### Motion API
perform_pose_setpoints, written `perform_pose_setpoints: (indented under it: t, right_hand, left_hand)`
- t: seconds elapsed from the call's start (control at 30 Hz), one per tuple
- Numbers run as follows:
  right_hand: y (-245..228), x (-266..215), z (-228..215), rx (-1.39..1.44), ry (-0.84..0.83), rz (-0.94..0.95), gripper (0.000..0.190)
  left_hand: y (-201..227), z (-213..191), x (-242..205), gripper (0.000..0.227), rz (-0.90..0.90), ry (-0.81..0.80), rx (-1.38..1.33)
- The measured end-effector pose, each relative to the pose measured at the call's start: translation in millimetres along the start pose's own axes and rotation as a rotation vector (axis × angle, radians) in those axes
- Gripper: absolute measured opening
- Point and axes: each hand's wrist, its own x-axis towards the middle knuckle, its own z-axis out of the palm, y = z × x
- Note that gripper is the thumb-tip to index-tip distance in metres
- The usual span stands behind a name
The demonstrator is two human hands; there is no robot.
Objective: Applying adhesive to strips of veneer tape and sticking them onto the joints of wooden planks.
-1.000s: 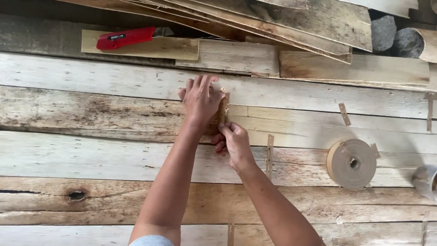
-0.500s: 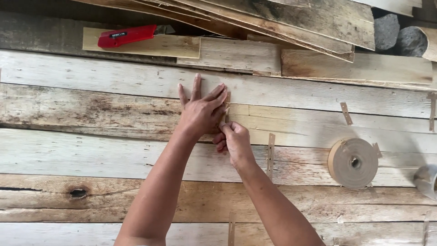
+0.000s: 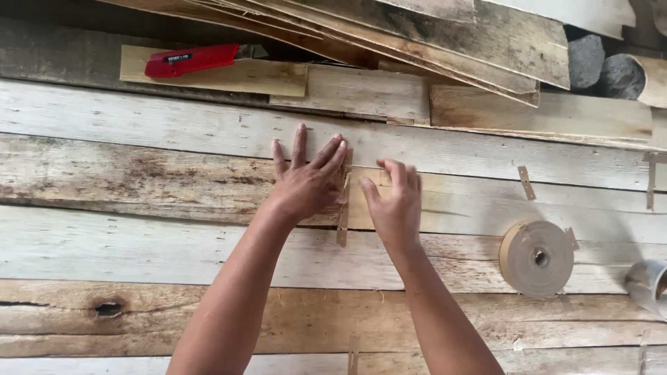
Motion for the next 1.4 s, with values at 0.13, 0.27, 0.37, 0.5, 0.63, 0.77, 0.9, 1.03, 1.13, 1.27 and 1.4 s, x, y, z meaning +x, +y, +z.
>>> perform_pose_setpoints:
  t: [0.13,0.27,0.37,0.5,0.63,0.77,0.9,1.03,1.13,1.27,1.4]
  right_hand:
    - [16.4,24.9,27.4,-0.349,0.023,-0.352,0.06]
    - [29.9,39.4,50.0,-0.367,0.127,-0.333,0.06]
    - [36.2,50.2,54.5,-0.356,0.208,-0.371,0.063]
    - [36.0,57.3,62.1,-0.361,0.182,-0.278,0.055]
    - [34.1,70.0,72.5,-0.389,0.213,-0.181,0.06]
    - [28.1,79.4,74.8,-0.413,0.216,-0.071,0.063]
    - [27.7,90.4,73.0,-0.471,0.423,-0.341,0.047]
    - [-48.5,78.1,56.5,-0.45,0.411,-0.534,0.036]
    - [-34.8,68.9,104.0,-0.55,0.284,-0.703,0.039]
    - [-3.2,71.6,124.5,-0.507,0.075,-0.584,0.067]
    - [-35.3,70.1,92.9,-0.403,0.135,-0.564,0.059]
  left_hand:
    - [-0.2,-7.5,-3.3,0.112,0.002,-0.004,-0.052]
    - [1.1,-12.2,-6.9,0.119,-0.011,0.027,-0.101]
    - [-0.7,-6.1,-3.5,0.122,-0.013,0.043,-0.108]
    - [-3.8,0.5,-1.5,0.122,-0.009,0.095,-0.151]
    - [-5.1,1.4,-1.0,0.125,0.001,0.1,-0.171]
    - [-6.3,6.0,-0.1,0.124,0.004,0.136,-0.202]
    - [-13.1,3.9,-4.9,0.13,0.009,0.177,-0.268]
    - [-26.0,9.7,-17.2,0.086,0.114,0.456,-0.798]
    - [-37.4,22.6,-13.9,0.088,0.201,0.69,-1.026]
    - [-36.3,28.2,-16.9,0.091,0.237,0.726,-1.038]
    - [-32.5,28.2,-19.3,0.093,0.169,0.687,-1.015]
